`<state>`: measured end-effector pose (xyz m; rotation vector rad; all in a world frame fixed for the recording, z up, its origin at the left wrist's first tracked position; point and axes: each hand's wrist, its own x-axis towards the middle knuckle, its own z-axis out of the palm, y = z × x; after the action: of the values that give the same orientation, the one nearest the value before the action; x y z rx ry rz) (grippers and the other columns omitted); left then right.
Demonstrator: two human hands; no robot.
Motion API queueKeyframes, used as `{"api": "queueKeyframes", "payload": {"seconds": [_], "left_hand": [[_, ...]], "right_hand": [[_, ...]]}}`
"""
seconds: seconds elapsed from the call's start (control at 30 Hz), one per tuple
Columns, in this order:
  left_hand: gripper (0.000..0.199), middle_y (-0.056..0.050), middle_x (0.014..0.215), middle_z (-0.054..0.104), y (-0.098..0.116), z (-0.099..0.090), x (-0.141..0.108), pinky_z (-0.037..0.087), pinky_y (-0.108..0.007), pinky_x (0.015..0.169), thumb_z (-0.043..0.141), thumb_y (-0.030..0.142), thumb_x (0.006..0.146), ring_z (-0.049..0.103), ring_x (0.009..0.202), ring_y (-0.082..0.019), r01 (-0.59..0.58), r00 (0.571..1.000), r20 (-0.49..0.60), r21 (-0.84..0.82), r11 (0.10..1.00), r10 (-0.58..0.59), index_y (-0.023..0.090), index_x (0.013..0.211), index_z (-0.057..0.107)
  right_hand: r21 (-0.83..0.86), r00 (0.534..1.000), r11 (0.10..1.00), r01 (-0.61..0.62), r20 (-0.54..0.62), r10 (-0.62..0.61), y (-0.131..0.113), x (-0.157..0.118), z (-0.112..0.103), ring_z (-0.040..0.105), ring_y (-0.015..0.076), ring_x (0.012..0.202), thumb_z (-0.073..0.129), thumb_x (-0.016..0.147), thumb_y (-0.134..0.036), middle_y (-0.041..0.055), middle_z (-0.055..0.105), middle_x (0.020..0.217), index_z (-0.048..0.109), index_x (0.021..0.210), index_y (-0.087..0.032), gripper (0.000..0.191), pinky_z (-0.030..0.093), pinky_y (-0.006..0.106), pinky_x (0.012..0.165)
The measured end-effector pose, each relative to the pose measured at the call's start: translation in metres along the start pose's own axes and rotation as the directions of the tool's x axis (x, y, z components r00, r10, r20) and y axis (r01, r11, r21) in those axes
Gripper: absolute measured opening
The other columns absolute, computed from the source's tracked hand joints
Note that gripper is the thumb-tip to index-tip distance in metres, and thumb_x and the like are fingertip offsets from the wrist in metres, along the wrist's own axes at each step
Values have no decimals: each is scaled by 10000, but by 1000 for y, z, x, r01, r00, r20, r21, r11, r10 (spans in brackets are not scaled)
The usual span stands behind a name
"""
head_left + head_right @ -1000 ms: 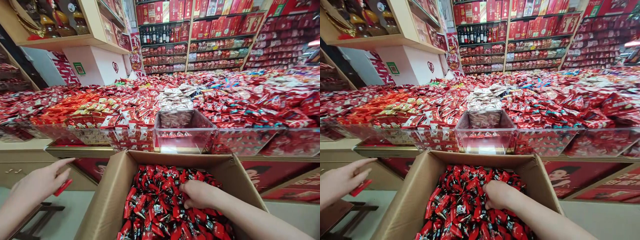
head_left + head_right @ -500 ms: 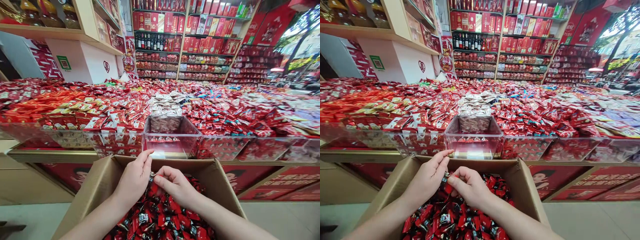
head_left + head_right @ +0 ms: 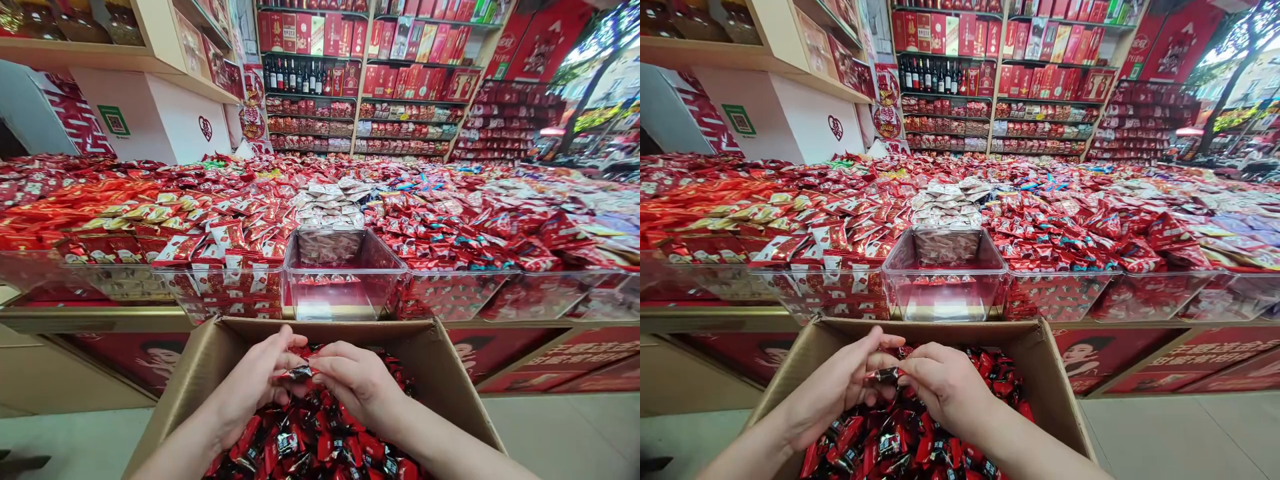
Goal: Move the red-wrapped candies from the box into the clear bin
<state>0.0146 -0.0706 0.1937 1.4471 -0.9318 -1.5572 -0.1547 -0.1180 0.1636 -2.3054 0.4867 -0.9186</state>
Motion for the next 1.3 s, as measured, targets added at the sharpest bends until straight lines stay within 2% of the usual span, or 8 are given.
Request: {"api": "queueKeyframes", "payload": {"seconds": [0.17, 0.37, 0.6, 0.73, 0.83, 0.93, 1.03, 1.3], "left_hand": [[357, -7, 893, 609, -2, 3, 2, 433, -225, 776, 637, 251, 682, 561, 856, -123, -188, 981, -71, -125, 974, 180, 198, 1005, 493], [344, 0, 911, 573, -8, 6, 7, 435, -231, 806, 635, 207, 675, 535, 893, -126, -337, 937, -108, -16, 941, 333, 210, 983, 481], [306, -18, 990, 556, -4, 6, 0, 441, -211, 724, 530, 175, 733, 540, 850, -115, -308, 942, -142, -6, 951, 304, 218, 1029, 467], [244, -20, 862, 588, -5, -1, 1, 405, -213, 559, 469, 251, 778, 550, 683, -109, -258, 956, -119, 100, 961, 269, 193, 1014, 474], [242, -4, 787, 571, -8, -1, 4, 371, -221, 525, 475, 259, 768, 536, 645, -112, -237, 966, -66, 148, 960, 249, 184, 998, 474], [238, 4, 759, 540, -11, 2, 6, 364, -234, 530, 475, 275, 763, 525, 643, -120, -231, 971, -23, 174, 957, 239, 177, 980, 473], [212, 11, 742, 514, -14, 2, 6, 375, -243, 564, 462, 263, 770, 506, 647, -119, -213, 976, -8, 187, 959, 218, 171, 960, 482], [185, 21, 659, 479, -18, -3, 4, 388, -243, 586, 450, 276, 769, 446, 612, -117, -258, 966, 119, 322, 911, 231, 153, 877, 536]], "right_hand": [[319, 948, 926, -201, -176, 267, -2, -2, 6, 532, 139, 893, 444, 811, -229, 67, 515, 1047, 527, 1035, -226, 238, 445, 284, 785], [813, 800, 416, -408, 99, 591, -3, 6, 14, 559, 112, 597, 580, 717, -400, 29, 580, 686, 513, 884, -124, 330, 472, 254, 565], [682, 803, 618, -390, -77, 591, -9, 8, -5, 539, 94, 517, 551, 746, -386, 1, 583, 566, 547, 765, -138, 248, 439, 223, 522], [329, 853, 934, -136, -441, 280, -24, 43, -64, 547, 91, 538, 531, 772, -302, -13, 580, 593, 565, 814, -170, 143, 448, 223, 537], [85, 833, 994, -73, -542, 108, -14, 93, -103, 526, 85, 498, 496, 790, -278, -17, 557, 581, 556, 812, -170, 126, 430, 215, 492], [24, 901, 923, -384, -207, 381, 19, 141, -111, 490, 74, 449, 489, 781, -224, -16, 531, 554, 524, 697, -160, 110, 416, 205, 443], [-146, 727, 760, -633, 227, 648, 53, 172, -89, 477, 76, 429, 486, 759, -154, -21, 522, 507, 494, 664, -160, 95, 420, 215, 448], [-444, 522, 711, -545, 485, 702, 87, 187, -41, 523, 111, 493, 629, 578, -146, -23, 562, 530, 602, 699, -142, 124, 415, 226, 495]]}}
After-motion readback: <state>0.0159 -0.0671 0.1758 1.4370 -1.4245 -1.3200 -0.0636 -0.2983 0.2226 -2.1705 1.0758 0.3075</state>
